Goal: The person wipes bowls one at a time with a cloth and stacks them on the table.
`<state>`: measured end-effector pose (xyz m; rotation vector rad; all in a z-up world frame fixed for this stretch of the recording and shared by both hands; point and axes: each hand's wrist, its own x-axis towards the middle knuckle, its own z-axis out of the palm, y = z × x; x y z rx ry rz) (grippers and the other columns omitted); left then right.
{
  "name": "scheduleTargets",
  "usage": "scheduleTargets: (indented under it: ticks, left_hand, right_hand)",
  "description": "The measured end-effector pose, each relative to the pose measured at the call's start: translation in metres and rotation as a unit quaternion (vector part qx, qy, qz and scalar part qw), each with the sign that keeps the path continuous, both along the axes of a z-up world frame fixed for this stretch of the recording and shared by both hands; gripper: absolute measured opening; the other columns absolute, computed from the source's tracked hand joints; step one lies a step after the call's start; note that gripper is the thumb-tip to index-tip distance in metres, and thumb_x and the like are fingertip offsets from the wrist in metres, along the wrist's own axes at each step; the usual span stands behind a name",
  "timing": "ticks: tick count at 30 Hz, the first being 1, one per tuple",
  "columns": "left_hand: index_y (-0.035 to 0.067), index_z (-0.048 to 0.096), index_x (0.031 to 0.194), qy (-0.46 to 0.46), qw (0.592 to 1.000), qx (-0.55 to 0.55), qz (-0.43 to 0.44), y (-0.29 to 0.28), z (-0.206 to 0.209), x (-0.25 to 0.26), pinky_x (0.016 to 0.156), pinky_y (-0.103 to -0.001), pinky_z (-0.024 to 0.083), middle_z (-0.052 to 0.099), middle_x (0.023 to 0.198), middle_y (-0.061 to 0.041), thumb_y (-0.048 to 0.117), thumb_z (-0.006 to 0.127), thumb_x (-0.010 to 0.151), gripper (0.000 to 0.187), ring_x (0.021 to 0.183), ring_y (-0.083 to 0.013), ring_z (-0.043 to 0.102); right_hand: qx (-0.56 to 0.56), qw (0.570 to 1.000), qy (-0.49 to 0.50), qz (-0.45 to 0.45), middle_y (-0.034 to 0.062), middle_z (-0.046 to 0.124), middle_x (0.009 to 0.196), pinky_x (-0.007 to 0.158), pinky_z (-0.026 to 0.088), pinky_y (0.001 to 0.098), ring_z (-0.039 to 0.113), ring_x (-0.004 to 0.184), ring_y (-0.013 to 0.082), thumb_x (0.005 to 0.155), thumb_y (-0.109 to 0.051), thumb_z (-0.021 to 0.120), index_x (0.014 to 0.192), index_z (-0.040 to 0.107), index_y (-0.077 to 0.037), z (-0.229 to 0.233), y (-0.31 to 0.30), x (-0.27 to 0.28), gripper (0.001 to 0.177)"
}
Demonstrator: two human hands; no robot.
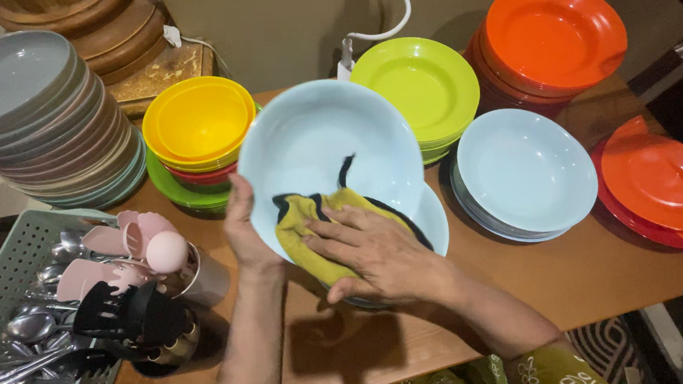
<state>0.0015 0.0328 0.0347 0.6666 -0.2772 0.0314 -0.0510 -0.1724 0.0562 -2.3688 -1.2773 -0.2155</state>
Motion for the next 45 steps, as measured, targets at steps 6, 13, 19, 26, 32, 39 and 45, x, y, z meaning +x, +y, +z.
scheduleTargets:
  ticks: [6, 13, 19, 26, 32, 39, 45]
  left_hand:
    - [-0.005, 0.046, 0.149, -0.016, 0.998, -0.024, 0.054, 0.014, 0.008, 0.003, 0.115, -0.041, 0.048, 0.060, 0.142, -0.015, 0.039, 0.044, 0.113, 0.057, 0.131, -0.0255, 0.060]
    - [-0.008, 0.049, 0.137, -0.018, 0.999, 0.010, -0.039, -0.010, -0.037, 0.009, 0.105, -0.041, 0.052, 0.065, 0.130, -0.017, 0.020, 0.050, 0.116, 0.035, 0.119, -0.0257, 0.066]
    - [-0.003, 0.054, 0.144, 0.009, 0.989, 0.077, -0.123, -0.021, -0.032, 0.001, 0.102, -0.033, 0.052, 0.067, 0.131, -0.015, 0.022, 0.050, 0.108, 0.045, 0.116, -0.0204, 0.066]
    - [-0.007, 0.055, 0.145, -0.076, 0.995, 0.060, -0.007, 0.005, -0.017, -0.011, 0.103, -0.039, 0.053, 0.067, 0.133, -0.019, 0.024, 0.052, 0.112, 0.045, 0.116, -0.0260, 0.068]
    - [-0.003, 0.051, 0.145, -0.083, 0.992, 0.088, 0.038, 0.008, -0.005, -0.013, 0.113, -0.037, 0.049, 0.062, 0.139, -0.014, 0.007, 0.060, 0.102, 0.045, 0.127, -0.0220, 0.061]
    - [0.000, 0.057, 0.130, -0.178, 0.920, 0.344, 0.059, 0.029, 0.055, -0.029, 0.117, -0.037, 0.051, 0.066, 0.141, -0.015, -0.001, 0.070, 0.096, 0.037, 0.133, -0.0228, 0.063]
    - [0.001, 0.073, 0.122, -0.299, 0.753, 0.560, 0.172, 0.015, 0.076, -0.038, 0.084, -0.028, 0.062, 0.078, 0.115, -0.011, 0.005, 0.070, 0.093, 0.029, 0.098, -0.0136, 0.077]
  right_hand:
    - [-0.086, 0.980, -0.063, -0.167, 0.0090, 0.048, 0.155, 0.127, 0.026, 0.0569, 0.046, 0.146, 0.0335, 0.106, -0.053, 0.047, 0.147, 0.056, -0.014, -0.001, -0.019, 0.018, 0.057]
    - [-0.085, 0.927, -0.181, -0.316, 0.0090, 0.034, 0.165, 0.120, 0.011, 0.0682, 0.023, 0.155, 0.0363, 0.103, -0.043, 0.052, 0.154, 0.051, -0.015, -0.006, -0.025, 0.053, 0.058]
    - [0.010, 0.918, -0.232, -0.321, 0.0150, 0.040, 0.160, 0.117, 0.027, 0.0628, 0.033, 0.149, 0.0398, 0.093, -0.036, 0.071, 0.140, 0.057, -0.013, 0.001, -0.034, 0.059, 0.054]
    - [0.294, 0.873, 0.114, -0.371, 0.0081, 0.071, 0.103, 0.080, 0.055, 0.0302, 0.068, 0.092, 0.0189, 0.089, -0.023, 0.082, 0.121, 0.061, -0.004, 0.022, -0.063, 0.055, 0.043]
    - [0.352, 0.875, 0.191, -0.270, 0.0059, 0.067, 0.094, 0.077, 0.052, 0.0260, 0.060, 0.088, 0.0079, 0.095, -0.014, 0.078, 0.109, 0.063, 0.000, 0.023, -0.083, 0.057, 0.024]
    - [0.275, 0.928, 0.061, -0.244, 0.0095, 0.075, 0.094, 0.072, 0.061, 0.0282, 0.076, 0.086, 0.0134, 0.092, -0.004, 0.069, 0.112, 0.065, 0.000, 0.048, -0.080, 0.016, 0.022]
    - [0.269, 0.923, -0.075, -0.266, 0.0135, 0.071, 0.094, 0.073, 0.056, 0.0322, 0.072, 0.079, 0.0208, 0.084, 0.002, 0.072, 0.113, 0.065, -0.001, 0.042, -0.072, 0.002, 0.029]
